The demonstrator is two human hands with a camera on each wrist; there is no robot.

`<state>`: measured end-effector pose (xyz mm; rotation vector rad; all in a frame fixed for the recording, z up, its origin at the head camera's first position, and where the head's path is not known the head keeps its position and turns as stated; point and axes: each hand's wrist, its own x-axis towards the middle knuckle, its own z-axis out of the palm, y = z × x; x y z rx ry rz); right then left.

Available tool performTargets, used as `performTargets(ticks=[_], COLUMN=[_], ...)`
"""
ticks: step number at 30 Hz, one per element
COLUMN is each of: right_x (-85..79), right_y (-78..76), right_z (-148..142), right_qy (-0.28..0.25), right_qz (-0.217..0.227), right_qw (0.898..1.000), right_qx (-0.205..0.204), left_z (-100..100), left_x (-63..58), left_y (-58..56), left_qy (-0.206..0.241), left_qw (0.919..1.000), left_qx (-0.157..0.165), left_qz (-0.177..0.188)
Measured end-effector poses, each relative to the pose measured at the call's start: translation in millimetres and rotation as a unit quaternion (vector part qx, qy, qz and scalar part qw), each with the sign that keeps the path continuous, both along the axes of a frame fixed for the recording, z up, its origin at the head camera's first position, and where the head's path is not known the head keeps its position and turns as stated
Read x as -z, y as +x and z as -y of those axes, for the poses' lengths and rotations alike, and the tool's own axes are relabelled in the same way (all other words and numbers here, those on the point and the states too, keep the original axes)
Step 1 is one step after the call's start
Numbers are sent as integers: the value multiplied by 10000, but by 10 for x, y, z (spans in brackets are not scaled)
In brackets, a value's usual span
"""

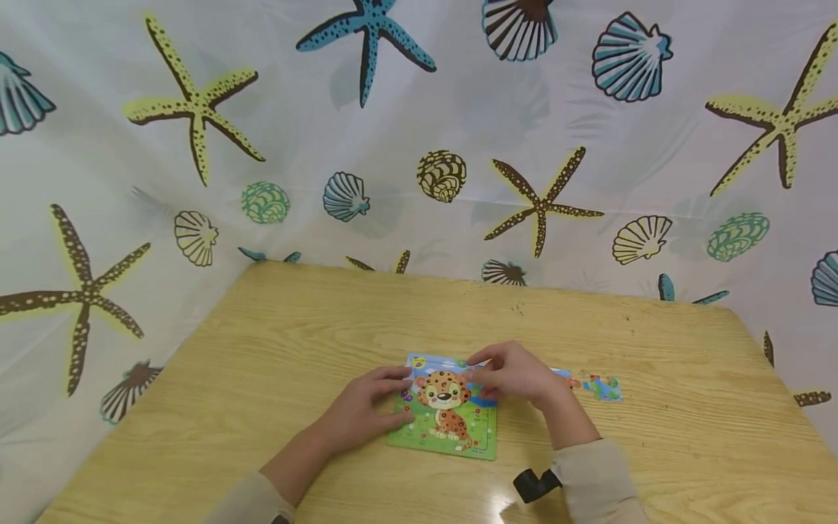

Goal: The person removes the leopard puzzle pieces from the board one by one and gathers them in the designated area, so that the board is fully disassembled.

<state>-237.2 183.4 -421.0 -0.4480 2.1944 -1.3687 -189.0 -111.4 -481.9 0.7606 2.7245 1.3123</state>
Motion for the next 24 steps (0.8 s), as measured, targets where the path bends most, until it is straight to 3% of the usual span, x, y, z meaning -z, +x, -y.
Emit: performTargets(ticks=[12, 24], right_x=[106, 186], right_y=[76, 147], right_z=[281, 466], right_qy=[-233, -126], right_qz=[237, 95], right_qw=[9988, 9993], right_qx=[-347, -327], left_z=[5, -6], left_x=[40, 23], left_y=[-24, -28], left_qy=[-11, -100], left_qw=[10000, 9999], left_qx=[-15, -36], left_qz=[-30, 54])
